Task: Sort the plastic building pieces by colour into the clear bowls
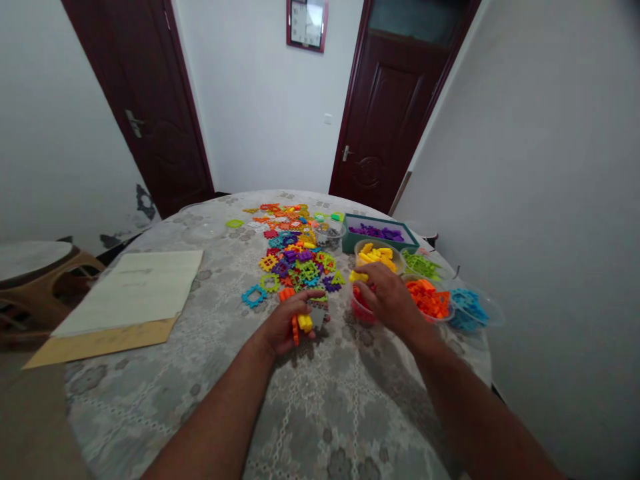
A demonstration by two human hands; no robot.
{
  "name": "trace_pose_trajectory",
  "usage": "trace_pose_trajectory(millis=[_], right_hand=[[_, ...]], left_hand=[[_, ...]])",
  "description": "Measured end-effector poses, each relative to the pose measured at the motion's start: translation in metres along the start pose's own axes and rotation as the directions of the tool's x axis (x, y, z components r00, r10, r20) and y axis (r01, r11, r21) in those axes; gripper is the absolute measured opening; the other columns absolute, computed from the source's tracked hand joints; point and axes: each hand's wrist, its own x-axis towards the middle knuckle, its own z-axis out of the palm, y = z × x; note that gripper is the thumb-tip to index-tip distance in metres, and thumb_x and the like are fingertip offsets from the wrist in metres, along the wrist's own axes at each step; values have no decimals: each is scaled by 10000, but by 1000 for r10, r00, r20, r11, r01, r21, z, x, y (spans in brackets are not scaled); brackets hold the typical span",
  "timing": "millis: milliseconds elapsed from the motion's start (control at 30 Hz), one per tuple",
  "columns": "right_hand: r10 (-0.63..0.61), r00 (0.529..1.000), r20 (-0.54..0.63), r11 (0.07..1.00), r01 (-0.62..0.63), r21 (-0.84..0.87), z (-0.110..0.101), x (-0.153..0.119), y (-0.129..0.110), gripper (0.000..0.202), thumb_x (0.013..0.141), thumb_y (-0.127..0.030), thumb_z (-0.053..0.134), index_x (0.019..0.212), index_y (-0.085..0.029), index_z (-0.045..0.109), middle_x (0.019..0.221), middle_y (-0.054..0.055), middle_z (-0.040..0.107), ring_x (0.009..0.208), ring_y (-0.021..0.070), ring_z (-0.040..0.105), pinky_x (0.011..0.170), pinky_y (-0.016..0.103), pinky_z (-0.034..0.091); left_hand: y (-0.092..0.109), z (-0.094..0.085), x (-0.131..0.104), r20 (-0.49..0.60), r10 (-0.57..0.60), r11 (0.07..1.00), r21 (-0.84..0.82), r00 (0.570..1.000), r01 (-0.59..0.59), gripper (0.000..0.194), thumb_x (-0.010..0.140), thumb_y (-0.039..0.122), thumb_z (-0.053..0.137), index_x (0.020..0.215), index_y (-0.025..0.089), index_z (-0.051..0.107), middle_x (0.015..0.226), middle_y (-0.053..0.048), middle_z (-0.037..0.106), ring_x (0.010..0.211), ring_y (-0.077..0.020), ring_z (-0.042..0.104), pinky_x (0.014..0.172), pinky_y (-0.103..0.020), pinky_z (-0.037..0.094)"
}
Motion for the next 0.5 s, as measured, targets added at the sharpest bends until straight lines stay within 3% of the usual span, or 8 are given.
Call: trace_pose_trajectory(millis=[167, 267, 367, 500], right_hand=[[42, 991, -128, 960, -75, -269, -15, 37, 80, 236, 979, -243, 550, 1116, -161, 723, 1106, 178, 726, 1073, 324, 658, 1019, 510, 538], [102, 981, -168, 927, -155, -341, -17, 49, 104, 256, 936, -198, 540, 1105, -136, 722, 1105, 200, 721, 1093, 336, 650, 1040, 518, 534], [97, 971, -220, 925, -170, -341, -15, 47, 92, 278, 934, -172, 530, 1136, -131, 716, 1191, 217, 710, 1181, 344, 637, 1090, 532, 513], [41, 986, -159, 991, -60, -117, 3, 23, 22, 226, 1000, -228, 551, 1156, -197, 713, 1170, 145, 739, 1102, 298, 685, 1030, 481, 558]], left_hand=[[-2, -2, 2, 2, -12, 997, -74, 1000, 12, 679, 750, 171, 715, 1422, 182, 621, 914, -97, 737, 681, -193, 709, 552, -257, 541], [-2, -2, 2, -33, 0, 998, -64, 999, -2, 652, 748, 176, 716, 1395, 189, 635, 873, -75, 719, 652, -181, 690, 522, -239, 510], [-1, 0, 2, -58, 29, 999, -39, 998, -31, 621, 753, 183, 709, 1372, 173, 647, 864, -81, 712, 677, -195, 694, 496, -231, 488], [1, 4, 2, -113, 39, 999, -17, 993, -41, 561, 767, 178, 693, 1326, 138, 667, 831, -63, 686, 597, -157, 624, 469, -237, 489]])
